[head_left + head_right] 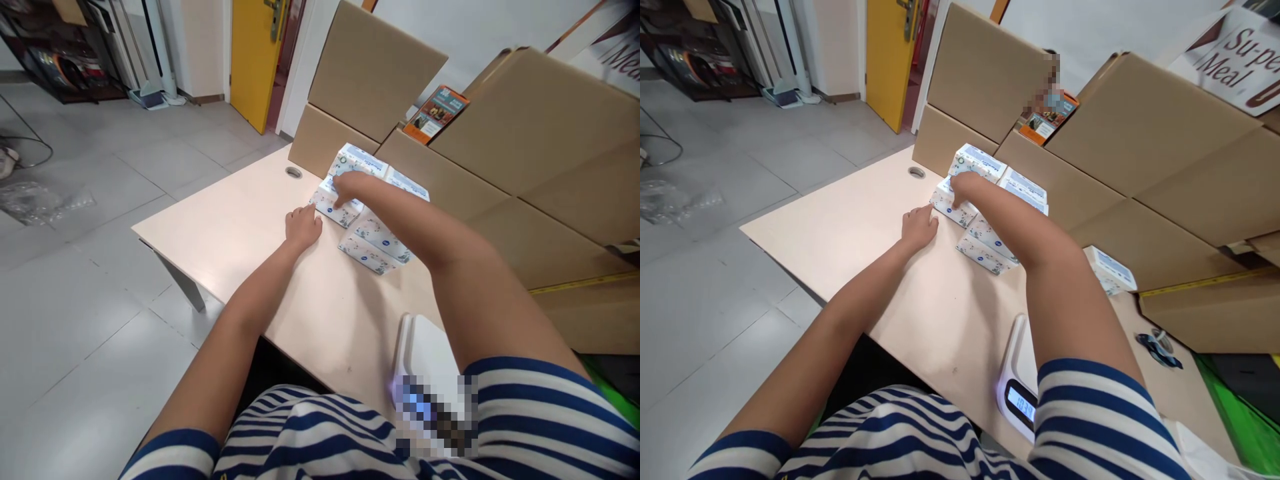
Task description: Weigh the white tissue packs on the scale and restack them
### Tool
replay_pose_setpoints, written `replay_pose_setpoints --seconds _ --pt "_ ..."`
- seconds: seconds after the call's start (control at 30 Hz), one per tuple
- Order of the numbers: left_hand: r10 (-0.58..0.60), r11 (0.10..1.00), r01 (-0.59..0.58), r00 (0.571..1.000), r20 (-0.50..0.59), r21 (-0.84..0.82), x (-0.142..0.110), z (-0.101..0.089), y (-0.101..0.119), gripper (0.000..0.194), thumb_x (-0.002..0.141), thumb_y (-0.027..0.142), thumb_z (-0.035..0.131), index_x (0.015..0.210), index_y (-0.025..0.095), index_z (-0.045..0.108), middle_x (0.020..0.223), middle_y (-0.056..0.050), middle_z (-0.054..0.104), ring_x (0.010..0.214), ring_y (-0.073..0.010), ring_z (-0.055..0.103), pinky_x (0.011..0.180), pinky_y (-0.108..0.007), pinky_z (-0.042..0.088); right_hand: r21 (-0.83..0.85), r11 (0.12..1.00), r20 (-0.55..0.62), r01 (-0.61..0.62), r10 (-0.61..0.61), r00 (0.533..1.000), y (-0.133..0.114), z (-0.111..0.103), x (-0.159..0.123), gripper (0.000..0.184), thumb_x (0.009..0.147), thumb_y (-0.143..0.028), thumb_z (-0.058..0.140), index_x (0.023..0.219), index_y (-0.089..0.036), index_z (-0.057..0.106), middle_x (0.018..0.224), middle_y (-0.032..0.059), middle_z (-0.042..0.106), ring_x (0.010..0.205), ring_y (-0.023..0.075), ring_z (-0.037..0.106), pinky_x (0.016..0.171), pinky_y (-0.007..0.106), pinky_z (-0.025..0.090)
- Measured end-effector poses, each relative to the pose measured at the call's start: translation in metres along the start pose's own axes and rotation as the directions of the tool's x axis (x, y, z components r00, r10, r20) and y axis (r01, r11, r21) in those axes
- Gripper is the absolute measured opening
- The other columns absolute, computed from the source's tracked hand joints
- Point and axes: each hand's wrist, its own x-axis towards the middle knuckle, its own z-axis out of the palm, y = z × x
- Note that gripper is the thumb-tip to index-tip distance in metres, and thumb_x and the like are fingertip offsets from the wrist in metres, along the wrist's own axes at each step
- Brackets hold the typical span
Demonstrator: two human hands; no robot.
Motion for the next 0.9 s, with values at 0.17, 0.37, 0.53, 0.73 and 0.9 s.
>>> replay_pose_setpoints --seconds 0.17,0.37,0.53,0.73,0.9 --pt "-0.009 1.000 0.008 1.000 -0.028 -0.025 0.001 0.001 0.000 0.051 0.111 0.026 0.047 0.159 0.020 0.060 0.165 -0.013 0.064 0.156 -0.0327 0.054 0.133 -0.050 0.037 -0.008 0.999 0.025 -0.039 0.039 0.999 0.011 -0.019 -0.018 0.094 0.088 -0.075 0.080 0.158 -0.017 0.057 0.152 0.0216 0.069 0.137 0.0438 0.064 0.113 0.057 0.054" --pt "-0.009 1.000 0.008 0.999 -0.041 -0.021 0.007 -0.001 -0.001 0.052 0.108 0.027 0.049 0.156 0.018 0.064 0.161 -0.017 0.066 0.154 -0.0367 0.057 0.133 -0.056 0.037 0.175 0.984 -0.431 -0.011 0.086 0.898 0.095 -0.039 -0.112 0.053 0.105 -0.060 0.056 0.142 -0.024 0.068 0.138 0.0140 0.079 0.121 0.0349 0.071 0.101 0.049 0.054" --pt "0.003 0.998 0.001 0.998 -0.068 0.059 0.016 -0.006 0.000 0.055 0.104 0.032 0.047 0.154 0.018 0.066 0.158 -0.018 0.069 0.152 -0.0396 0.058 0.132 -0.058 0.038 0.269 0.878 -0.509 -0.396 0.479 0.715 0.196 0.017 -0.214 0.049 0.110 -0.048 0.042 0.122 -0.014 0.075 0.128 0.0247 0.080 0.114 0.0315 0.071 0.093 0.043 0.046" --pt "-0.028 0.941 0.001 0.997 0.076 0.339 0.022 -0.011 0.007 0.073 0.106 0.045 0.035 0.170 0.011 0.046 0.181 -0.018 0.042 0.174 -0.0391 0.027 0.142 -0.065 0.017 0.406 0.697 -0.165 -0.590 0.692 0.703 0.284 0.144 -0.259 0.043 0.106 -0.045 0.061 0.129 -0.012 0.077 0.134 0.0305 0.076 0.114 0.0315 0.070 0.090 0.046 0.051" --pt "-0.081 0.874 -0.018 0.980 0.181 0.486 0.030 -0.010 0.014 0.084 0.105 0.054 0.026 0.175 0.009 0.036 0.188 -0.018 0.023 0.177 -0.0391 0.016 0.141 -0.071 0.010 0.485 0.676 -0.095 -0.555 0.671 0.735 0.318 0.222 -0.248 0.049 0.104 -0.053 0.073 0.140 -0.020 0.069 0.143 0.0142 0.070 0.126 0.0276 0.070 0.108 0.051 0.061"
